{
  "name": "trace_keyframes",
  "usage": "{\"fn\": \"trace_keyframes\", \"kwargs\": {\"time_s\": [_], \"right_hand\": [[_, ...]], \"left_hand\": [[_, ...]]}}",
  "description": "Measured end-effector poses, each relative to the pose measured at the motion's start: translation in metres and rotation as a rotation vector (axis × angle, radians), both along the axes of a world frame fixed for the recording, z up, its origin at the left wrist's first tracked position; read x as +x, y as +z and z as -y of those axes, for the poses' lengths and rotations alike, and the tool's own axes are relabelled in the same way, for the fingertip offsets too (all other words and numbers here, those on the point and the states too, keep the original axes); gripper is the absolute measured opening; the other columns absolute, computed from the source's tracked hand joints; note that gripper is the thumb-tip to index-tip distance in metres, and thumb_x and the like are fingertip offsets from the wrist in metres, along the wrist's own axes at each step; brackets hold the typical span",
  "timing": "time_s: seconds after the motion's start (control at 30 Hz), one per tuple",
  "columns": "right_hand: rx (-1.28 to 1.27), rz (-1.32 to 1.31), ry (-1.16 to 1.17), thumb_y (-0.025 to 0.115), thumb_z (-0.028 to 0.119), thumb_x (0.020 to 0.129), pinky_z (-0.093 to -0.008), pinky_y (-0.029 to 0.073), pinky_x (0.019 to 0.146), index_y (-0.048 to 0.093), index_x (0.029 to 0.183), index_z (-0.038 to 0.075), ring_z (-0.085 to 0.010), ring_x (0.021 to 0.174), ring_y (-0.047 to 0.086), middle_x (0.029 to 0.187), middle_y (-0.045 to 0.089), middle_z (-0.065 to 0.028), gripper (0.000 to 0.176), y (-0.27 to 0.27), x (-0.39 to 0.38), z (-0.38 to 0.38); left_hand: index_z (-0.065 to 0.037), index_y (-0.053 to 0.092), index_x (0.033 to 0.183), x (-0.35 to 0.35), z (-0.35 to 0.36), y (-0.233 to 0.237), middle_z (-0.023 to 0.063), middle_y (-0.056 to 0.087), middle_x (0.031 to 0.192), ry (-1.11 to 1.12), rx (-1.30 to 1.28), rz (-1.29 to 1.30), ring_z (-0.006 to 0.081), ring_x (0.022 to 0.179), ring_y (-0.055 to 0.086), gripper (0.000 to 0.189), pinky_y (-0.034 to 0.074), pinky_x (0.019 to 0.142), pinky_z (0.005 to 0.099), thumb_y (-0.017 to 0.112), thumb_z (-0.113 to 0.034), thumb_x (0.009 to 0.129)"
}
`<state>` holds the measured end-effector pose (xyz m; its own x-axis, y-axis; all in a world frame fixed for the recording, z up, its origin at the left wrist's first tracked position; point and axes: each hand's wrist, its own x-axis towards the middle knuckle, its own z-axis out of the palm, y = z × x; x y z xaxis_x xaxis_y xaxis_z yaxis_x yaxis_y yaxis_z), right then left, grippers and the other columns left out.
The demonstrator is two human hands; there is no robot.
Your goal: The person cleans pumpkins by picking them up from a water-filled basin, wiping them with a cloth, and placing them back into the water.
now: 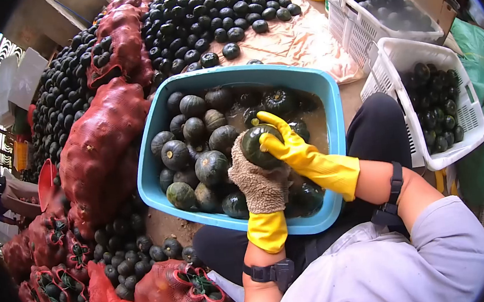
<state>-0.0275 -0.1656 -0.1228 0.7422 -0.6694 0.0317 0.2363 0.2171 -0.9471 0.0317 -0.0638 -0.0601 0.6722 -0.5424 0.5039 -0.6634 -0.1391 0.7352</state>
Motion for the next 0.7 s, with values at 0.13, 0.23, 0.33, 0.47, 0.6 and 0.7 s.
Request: {"fn": "trace_keyframes", "kwargs": {"time_s": [0.13, 0.23, 0.33, 0.47, 0.6, 0.7], "right_hand": [[-0.806, -0.462, 0.488, 0.087, 0.026, 0.087, -0.0480, 0.044, 0.118, 0.051, 0.159, 0.013, -0.0383, 0.134, 0.058, 0.143, 0.062, -0.0240, 0.082, 0.092, -0.032, 0.022], [0.089, -0.154, 0.726, 0.087, 0.027, 0.090, -0.0460, 0.051, 0.111, 0.053, 0.157, 0.018, -0.0410, 0.131, 0.061, 0.146, 0.058, -0.0220, 0.076, 0.061, -0.025, 0.020], [0.284, -0.140, 0.252, 0.088, 0.033, 0.092, -0.0435, 0.052, 0.111, 0.054, 0.151, 0.009, -0.0259, 0.134, 0.059, 0.143, 0.061, -0.0119, 0.072, 0.035, -0.016, -0.015], [-0.763, -0.384, 0.248, 0.093, 0.020, 0.083, -0.0434, 0.045, 0.119, 0.052, 0.154, 0.007, -0.0318, 0.138, 0.058, 0.144, 0.061, -0.0167, 0.083, 0.069, -0.027, 0.008], [-0.176, -0.207, 0.461, 0.087, 0.028, 0.091, -0.0417, 0.044, 0.119, 0.050, 0.155, 0.010, -0.0266, 0.134, 0.059, 0.142, 0.062, -0.0128, 0.077, 0.073, -0.035, -0.004], [0.387, -0.093, 0.291, 0.088, 0.044, 0.093, -0.0414, 0.047, 0.116, 0.049, 0.157, 0.014, -0.0187, 0.133, 0.057, 0.142, 0.061, -0.0078, 0.080, 0.034, -0.016, -0.017]], "left_hand": [[-0.006, 0.064, 0.129, 0.015, -0.022, 0.015, 0.0194, 0.072, 0.116, -0.206, 0.014, 0.052, 0.0442, 0.104, 0.071, 0.070, 0.058, 0.091, 0.0463, 0.089, -0.031, 0.068], [-0.009, 0.065, 0.132, 0.031, -0.043, -0.030, 0.0159, 0.072, 0.122, -0.147, 0.198, -0.006, 0.0386, 0.114, 0.069, 0.081, 0.055, 0.102, 0.0448, 0.095, -0.039, 0.063], [-0.009, 0.065, 0.133, 0.021, -0.030, -0.063, 0.0138, 0.070, 0.130, 0.010, 0.182, 0.206, 0.0363, 0.125, 0.066, 0.077, 0.050, 0.112, 0.0456, 0.094, -0.039, 0.068], [-0.007, 0.066, 0.129, 0.013, -0.027, -0.022, 0.0145, 0.072, 0.127, 0.012, -0.025, 0.065, 0.0381, 0.118, 0.070, 0.067, 0.053, 0.107, 0.0463, 0.093, -0.026, 0.070], [-0.008, 0.068, 0.120, 0.026, -0.032, -0.044, 0.0110, 0.071, 0.106, -0.203, -0.338, -0.911, 0.0346, 0.098, 0.072, 0.059, 0.058, 0.092, 0.0448, 0.091, -0.028, 0.070], [-0.009, 0.067, 0.122, 0.011, -0.024, -0.032, 0.0123, 0.073, 0.117, 0.048, -0.073, -0.433, 0.0367, 0.108, 0.072, 0.052, 0.057, 0.098, 0.0468, 0.088, -0.025, 0.077]]}}
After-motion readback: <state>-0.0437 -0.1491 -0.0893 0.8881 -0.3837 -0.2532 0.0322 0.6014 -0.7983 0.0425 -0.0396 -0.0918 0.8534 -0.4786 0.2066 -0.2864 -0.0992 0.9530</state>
